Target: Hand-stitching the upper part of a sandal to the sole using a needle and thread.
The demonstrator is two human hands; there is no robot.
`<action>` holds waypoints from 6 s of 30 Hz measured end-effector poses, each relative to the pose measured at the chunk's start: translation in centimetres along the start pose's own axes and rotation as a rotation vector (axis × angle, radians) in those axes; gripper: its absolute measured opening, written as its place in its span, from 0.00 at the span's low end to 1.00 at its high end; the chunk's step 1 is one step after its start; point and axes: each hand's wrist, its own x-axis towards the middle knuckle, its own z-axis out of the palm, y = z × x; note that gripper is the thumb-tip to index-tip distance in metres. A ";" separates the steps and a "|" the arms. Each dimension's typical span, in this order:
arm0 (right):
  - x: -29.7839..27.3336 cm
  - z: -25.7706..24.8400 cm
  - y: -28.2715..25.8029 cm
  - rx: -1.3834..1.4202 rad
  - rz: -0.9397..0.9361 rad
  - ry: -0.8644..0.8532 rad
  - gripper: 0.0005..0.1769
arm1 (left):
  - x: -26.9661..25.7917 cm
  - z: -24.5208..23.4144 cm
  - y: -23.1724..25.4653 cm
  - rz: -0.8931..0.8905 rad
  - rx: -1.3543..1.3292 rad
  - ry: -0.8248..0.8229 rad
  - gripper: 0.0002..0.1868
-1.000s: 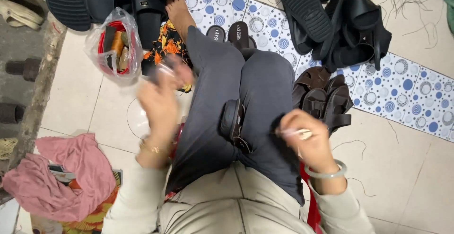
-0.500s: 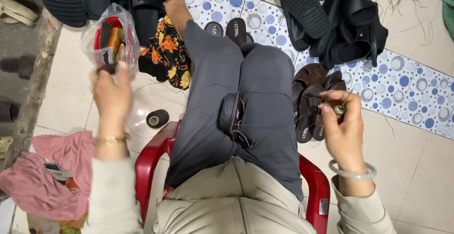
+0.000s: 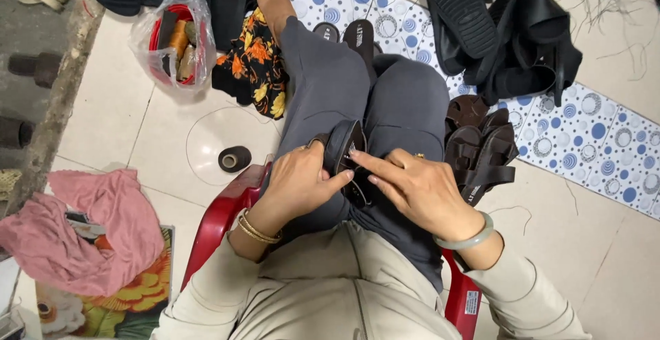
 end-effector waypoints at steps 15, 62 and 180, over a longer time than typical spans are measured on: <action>0.2 -0.6 0.3 -0.129 -0.010 -0.071 0.22 | -0.2 2.0 -0.1 0.066 0.082 0.120 0.20; 0.2 1.2 -0.1 0.128 -0.064 0.095 0.21 | -6.5 -5.6 -2.6 0.639 -0.644 -0.089 0.06; 0.1 0.0 0.5 0.079 0.068 -0.019 0.20 | 0.6 3.2 -2.3 0.159 0.145 0.474 0.29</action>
